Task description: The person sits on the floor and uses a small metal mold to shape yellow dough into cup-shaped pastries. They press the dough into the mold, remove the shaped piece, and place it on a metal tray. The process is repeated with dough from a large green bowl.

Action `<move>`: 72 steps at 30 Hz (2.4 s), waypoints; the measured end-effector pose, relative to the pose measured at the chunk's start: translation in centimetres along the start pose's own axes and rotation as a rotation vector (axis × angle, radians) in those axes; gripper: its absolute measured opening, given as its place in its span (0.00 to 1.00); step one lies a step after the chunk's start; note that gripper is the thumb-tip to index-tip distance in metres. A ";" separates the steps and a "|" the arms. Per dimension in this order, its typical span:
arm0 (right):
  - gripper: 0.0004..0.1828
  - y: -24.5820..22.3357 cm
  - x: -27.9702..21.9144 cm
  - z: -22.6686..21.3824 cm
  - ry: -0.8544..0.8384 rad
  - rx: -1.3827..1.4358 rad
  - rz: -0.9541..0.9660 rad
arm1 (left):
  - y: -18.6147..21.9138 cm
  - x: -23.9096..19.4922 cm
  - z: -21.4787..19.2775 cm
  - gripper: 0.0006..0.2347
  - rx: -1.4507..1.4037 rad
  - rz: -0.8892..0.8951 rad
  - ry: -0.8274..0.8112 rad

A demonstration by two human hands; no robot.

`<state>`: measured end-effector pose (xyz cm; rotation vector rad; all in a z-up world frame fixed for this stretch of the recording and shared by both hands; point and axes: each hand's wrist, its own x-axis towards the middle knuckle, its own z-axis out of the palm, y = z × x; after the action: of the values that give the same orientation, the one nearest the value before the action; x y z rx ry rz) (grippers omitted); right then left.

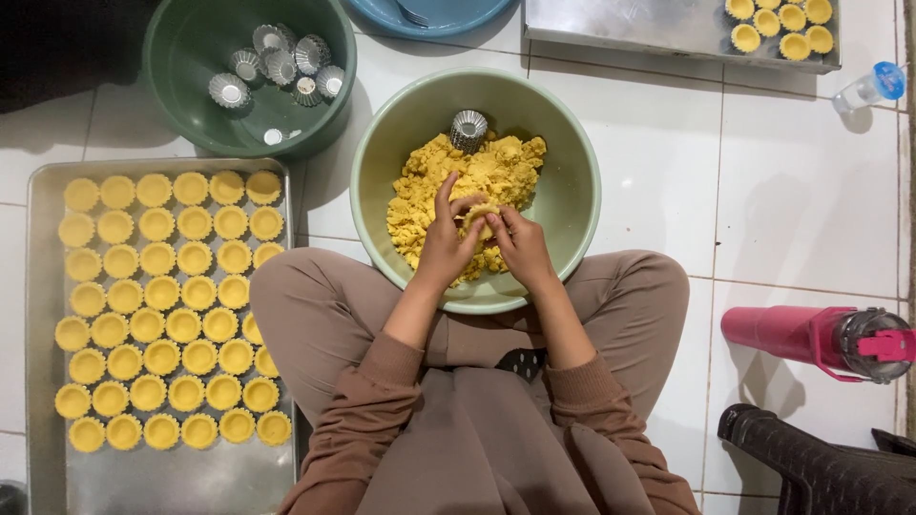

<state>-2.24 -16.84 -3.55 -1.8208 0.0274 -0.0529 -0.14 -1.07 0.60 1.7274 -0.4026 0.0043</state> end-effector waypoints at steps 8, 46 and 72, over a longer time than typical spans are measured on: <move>0.17 -0.6 -0.1 -0.3 -0.009 -0.023 -0.011 | -0.9 -0.1 0.1 0.34 0.032 0.010 0.002; 0.18 -4.3 -0.2 -0.6 -0.139 -0.188 0.028 | 1.2 -0.2 -0.5 0.36 0.056 -0.039 -0.129; 0.18 -1.6 0.2 -0.5 -0.158 -0.103 0.075 | 0.6 -0.1 -0.6 0.33 0.105 -0.069 -0.183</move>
<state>-2.11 -16.94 -1.87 -1.9205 -0.0135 0.1481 -0.23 -0.59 1.23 1.8516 -0.4846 -0.1866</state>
